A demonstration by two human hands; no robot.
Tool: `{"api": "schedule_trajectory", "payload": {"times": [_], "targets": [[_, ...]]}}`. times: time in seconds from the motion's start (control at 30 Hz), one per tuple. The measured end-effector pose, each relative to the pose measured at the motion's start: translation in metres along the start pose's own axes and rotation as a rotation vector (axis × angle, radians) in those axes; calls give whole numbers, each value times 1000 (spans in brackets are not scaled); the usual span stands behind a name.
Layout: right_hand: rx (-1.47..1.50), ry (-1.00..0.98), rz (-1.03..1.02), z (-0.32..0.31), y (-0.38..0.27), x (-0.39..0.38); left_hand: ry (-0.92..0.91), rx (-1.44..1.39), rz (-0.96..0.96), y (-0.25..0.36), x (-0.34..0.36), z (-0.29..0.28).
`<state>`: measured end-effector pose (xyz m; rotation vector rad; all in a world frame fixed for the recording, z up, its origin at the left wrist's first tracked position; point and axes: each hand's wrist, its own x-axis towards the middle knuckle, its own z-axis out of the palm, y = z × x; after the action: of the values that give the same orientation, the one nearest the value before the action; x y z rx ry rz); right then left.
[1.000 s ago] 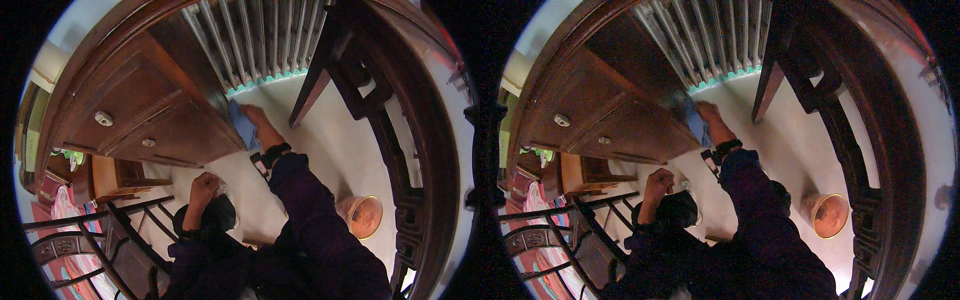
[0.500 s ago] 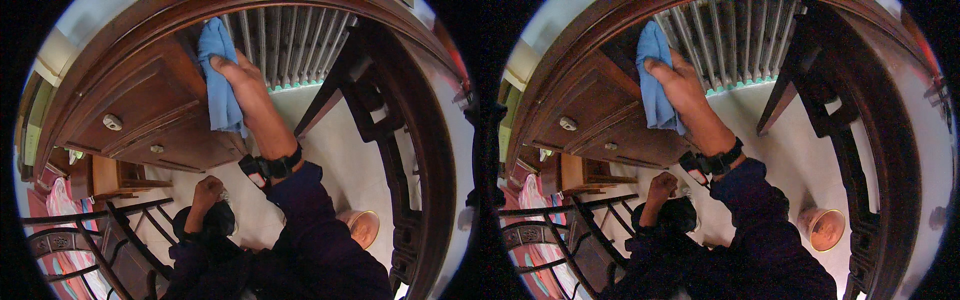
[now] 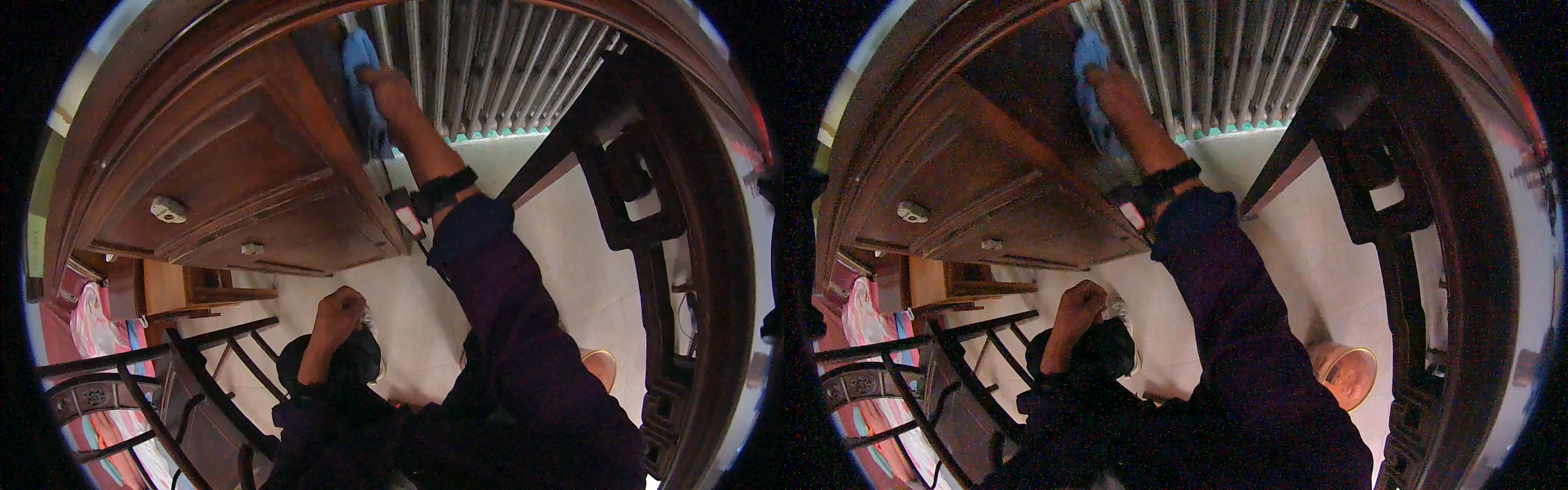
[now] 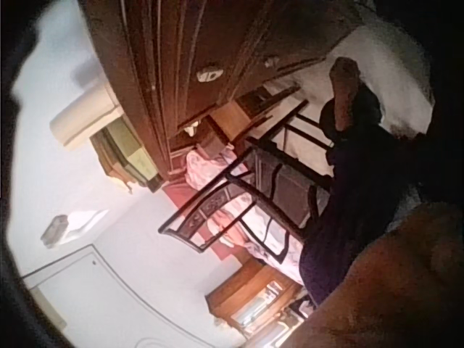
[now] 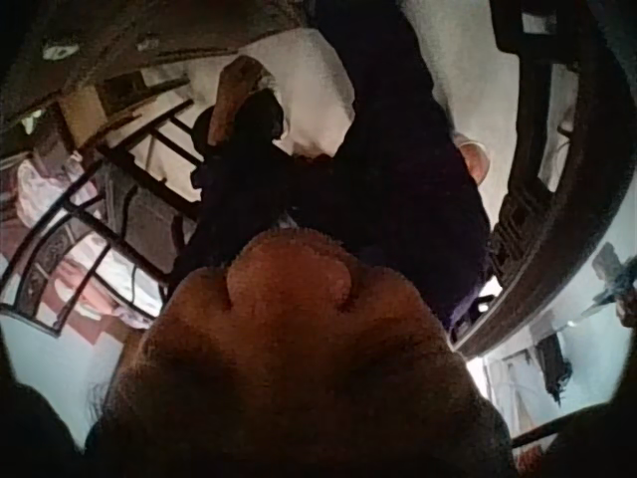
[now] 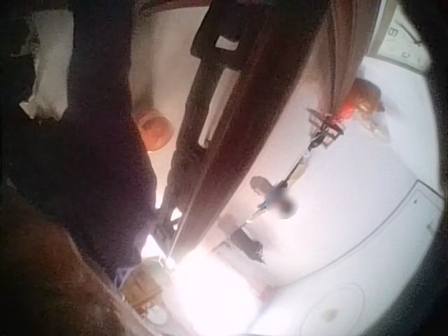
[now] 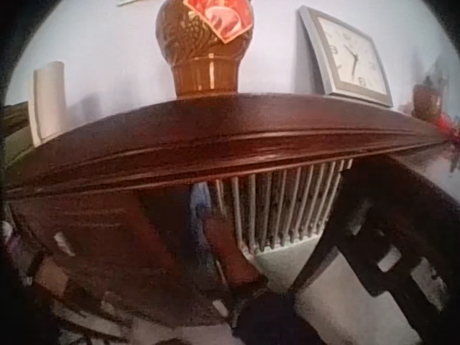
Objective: The person wipes a wooden cabinet and a round table with a blue cloth. They repeatedly wipe the cabinet drawers and the table surface, folding the cloth between passes. The person also wipes the table legs and the area under the table.
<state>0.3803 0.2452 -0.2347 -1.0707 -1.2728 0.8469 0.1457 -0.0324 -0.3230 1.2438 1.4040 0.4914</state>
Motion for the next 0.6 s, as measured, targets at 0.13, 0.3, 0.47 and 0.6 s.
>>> {"api": "schedule_trajectory", "payload": {"times": [0.13,0.3,0.47,0.6], "targets": [[-147,-108,402,-4,137,-56,0,35,25,-1,1,1],[150,-172,254,-12,239,-193,-19,8,-24,-5,3,5],[-99,-266,284,-33,202,-188,-27,42,6,-4,0,6],[14,-236,286,-35,127,-109,-30,77,-2,-5,-3,5]]}}
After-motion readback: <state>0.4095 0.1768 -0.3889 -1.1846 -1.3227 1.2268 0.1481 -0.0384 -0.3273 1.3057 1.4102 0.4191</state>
